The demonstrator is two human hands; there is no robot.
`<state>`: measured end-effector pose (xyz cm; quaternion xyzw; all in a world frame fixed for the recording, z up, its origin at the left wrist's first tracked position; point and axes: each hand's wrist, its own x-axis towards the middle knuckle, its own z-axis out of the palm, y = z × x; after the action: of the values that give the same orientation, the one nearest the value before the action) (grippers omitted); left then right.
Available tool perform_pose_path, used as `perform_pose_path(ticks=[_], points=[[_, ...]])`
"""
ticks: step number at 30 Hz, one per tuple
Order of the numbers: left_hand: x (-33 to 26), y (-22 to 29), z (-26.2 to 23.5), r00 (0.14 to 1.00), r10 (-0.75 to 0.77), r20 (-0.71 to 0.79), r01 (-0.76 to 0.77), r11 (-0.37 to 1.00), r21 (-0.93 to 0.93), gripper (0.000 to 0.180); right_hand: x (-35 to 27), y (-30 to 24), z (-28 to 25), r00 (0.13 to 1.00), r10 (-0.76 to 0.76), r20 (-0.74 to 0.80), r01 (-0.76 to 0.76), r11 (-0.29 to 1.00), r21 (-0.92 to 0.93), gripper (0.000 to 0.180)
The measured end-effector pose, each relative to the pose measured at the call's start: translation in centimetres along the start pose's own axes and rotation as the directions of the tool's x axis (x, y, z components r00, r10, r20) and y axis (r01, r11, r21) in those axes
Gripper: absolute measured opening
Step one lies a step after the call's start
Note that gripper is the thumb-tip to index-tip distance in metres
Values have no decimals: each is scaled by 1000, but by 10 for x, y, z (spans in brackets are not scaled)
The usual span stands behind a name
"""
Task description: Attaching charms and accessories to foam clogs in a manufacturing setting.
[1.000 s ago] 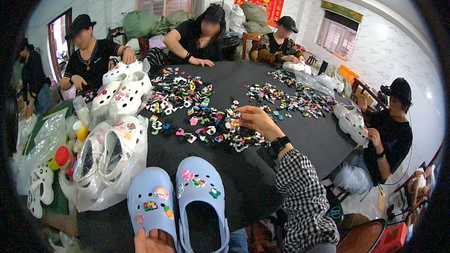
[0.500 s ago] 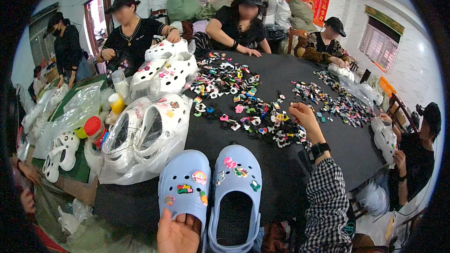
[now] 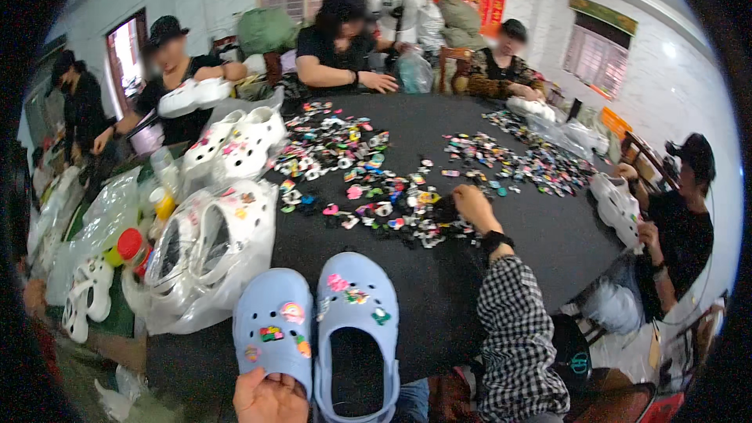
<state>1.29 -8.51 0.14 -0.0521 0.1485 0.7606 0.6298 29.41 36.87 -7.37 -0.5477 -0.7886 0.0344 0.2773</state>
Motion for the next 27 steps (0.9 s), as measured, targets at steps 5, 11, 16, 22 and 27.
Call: perform_pose_path(ticks=[5,11,16,22,27], points=[[3,0,4,996,53,-74,-49,997,52,16,-10,-43,-14,988,-41,148,21,992,128,25],[3,-1,10,986,57,-155,-40,994,106,13,-16,-62,-27,964,-120,236,60,967,246,27],[5,-3,12,976,67,-205,-47,994,103,16,-13,-72,-23,968,-232,97,171,891,421,28],[3,-4,9,991,69,-116,-56,992,116,7,-10,-76,-24,989,-144,-39,148,924,353,28],[-1,-5,5,997,70,-21,-68,993,92,13,-9,-76,-18,998,-65,-4,62,939,339,18]])
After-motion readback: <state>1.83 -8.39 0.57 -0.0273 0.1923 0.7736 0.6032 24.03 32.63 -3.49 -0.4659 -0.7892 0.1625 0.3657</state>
